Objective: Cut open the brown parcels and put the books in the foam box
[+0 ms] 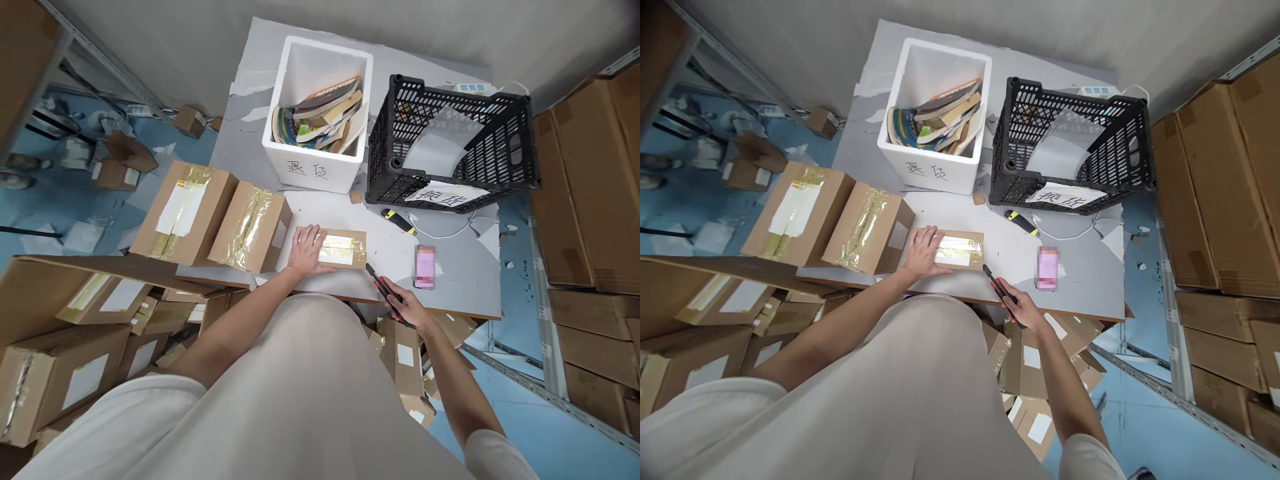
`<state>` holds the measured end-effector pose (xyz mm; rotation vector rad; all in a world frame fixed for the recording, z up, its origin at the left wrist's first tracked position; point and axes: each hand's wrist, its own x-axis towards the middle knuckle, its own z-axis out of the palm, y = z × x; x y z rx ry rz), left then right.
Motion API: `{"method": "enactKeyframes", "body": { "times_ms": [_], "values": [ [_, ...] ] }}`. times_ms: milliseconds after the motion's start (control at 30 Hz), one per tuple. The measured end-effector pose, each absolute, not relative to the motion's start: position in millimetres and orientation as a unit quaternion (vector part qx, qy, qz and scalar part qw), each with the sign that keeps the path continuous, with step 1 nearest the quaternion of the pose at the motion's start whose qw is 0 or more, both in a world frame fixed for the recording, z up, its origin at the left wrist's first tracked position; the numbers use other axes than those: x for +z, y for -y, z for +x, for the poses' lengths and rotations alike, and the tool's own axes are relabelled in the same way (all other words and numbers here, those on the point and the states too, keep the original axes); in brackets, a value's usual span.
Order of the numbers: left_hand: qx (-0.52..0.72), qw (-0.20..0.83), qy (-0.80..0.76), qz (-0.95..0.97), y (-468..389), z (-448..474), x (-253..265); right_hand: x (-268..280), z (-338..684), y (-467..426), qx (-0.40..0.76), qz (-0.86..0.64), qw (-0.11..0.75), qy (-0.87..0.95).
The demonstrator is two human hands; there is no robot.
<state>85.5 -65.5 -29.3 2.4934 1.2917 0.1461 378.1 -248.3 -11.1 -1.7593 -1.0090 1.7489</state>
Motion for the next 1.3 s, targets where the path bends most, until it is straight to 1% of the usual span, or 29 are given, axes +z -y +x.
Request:
{"method": "enactKeyframes", "body": {
  "times_ms": [167,300,400,500,600,700,800,867,933,1067,1167,1300],
  "values": [
    [0.053,0.156,-0.450,0.878,67,84,-30,-16,373,265,0.609,-0.661,0.258,0.353],
    [0.050,0.148,-0.440,0.884,67,84,-31,-22,373,269,0.556,-0.697,0.291,0.347],
    [0.064,0.152,-0.430,0.888,65,82,-30,-29,365,264,0.504,-0.723,0.338,0.331],
    [0.090,0.160,-0.432,0.883,68,77,-27,-37,350,247,0.477,-0.732,0.385,0.296],
    [0.151,0.176,-0.489,0.841,84,66,-32,-47,333,220,0.466,-0.719,0.439,0.269],
    [0.220,0.246,-0.578,0.747,109,53,-52,-61,319,196,0.477,-0.685,0.476,0.278],
    [0.235,0.368,-0.629,0.644,124,44,-78,-73,310,181,0.481,-0.681,0.466,0.296],
    [0.241,0.423,-0.630,0.605,122,41,-86,-75,308,177,0.468,-0.690,0.464,0.300],
    [0.263,0.421,-0.631,0.597,113,41,-84,-73,310,174,0.446,-0.699,0.470,0.302],
    [0.275,0.366,-0.636,0.621,90,43,-70,-63,315,168,0.409,-0.718,0.458,0.327],
    [0.263,0.374,-0.633,0.624,81,46,-70,-63,314,166,0.406,-0.731,0.432,0.338],
    [0.265,0.399,-0.625,0.616,77,46,-84,-69,309,171,0.403,-0.739,0.430,0.326]
  ]
}}
